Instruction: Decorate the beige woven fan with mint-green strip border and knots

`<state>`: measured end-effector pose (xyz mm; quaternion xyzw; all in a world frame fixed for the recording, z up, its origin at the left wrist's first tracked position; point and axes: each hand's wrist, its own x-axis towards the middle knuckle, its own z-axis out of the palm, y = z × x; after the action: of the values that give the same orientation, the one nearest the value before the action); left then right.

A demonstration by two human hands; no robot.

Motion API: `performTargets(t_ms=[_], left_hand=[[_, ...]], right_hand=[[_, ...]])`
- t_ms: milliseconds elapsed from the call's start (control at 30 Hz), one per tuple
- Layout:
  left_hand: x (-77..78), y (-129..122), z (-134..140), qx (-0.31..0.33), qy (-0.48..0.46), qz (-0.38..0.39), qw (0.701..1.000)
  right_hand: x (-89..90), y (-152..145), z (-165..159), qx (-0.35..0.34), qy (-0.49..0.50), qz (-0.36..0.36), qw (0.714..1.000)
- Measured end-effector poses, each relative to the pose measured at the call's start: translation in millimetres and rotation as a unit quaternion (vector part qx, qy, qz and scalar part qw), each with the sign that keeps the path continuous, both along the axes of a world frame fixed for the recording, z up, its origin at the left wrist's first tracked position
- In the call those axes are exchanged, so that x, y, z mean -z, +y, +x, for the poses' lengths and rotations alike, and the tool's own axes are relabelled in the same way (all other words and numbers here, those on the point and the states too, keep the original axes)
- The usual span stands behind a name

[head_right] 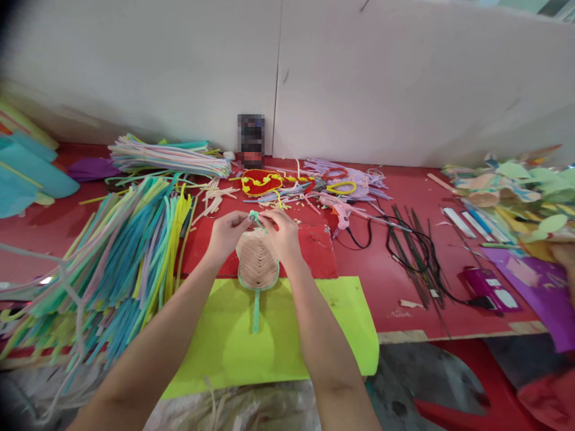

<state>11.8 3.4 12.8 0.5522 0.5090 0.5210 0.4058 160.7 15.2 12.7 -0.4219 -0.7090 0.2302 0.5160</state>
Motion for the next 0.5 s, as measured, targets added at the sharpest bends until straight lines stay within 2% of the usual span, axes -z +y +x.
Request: performTargets(t_ms=[67,267,500], left_hand=[[-0.5,-0.2,0.1,-0.007,-0.005,-0.003,1.000],[-0.8,0.2,-0.7,-0.007,-0.010,-0.006,1.000],[1.9,-0.8,1.7,-0.013,-0.004,0.002,1.000]], right_hand=[[-0.9,-1.7,0.4,-0.004,-0.044,0.034,0.998],[0.0,-2.3,4.7,-0.017,-0.129,0.074,0.989],[1.4,-0.9,7.5,-0.014,-0.118,0.087,0.989]])
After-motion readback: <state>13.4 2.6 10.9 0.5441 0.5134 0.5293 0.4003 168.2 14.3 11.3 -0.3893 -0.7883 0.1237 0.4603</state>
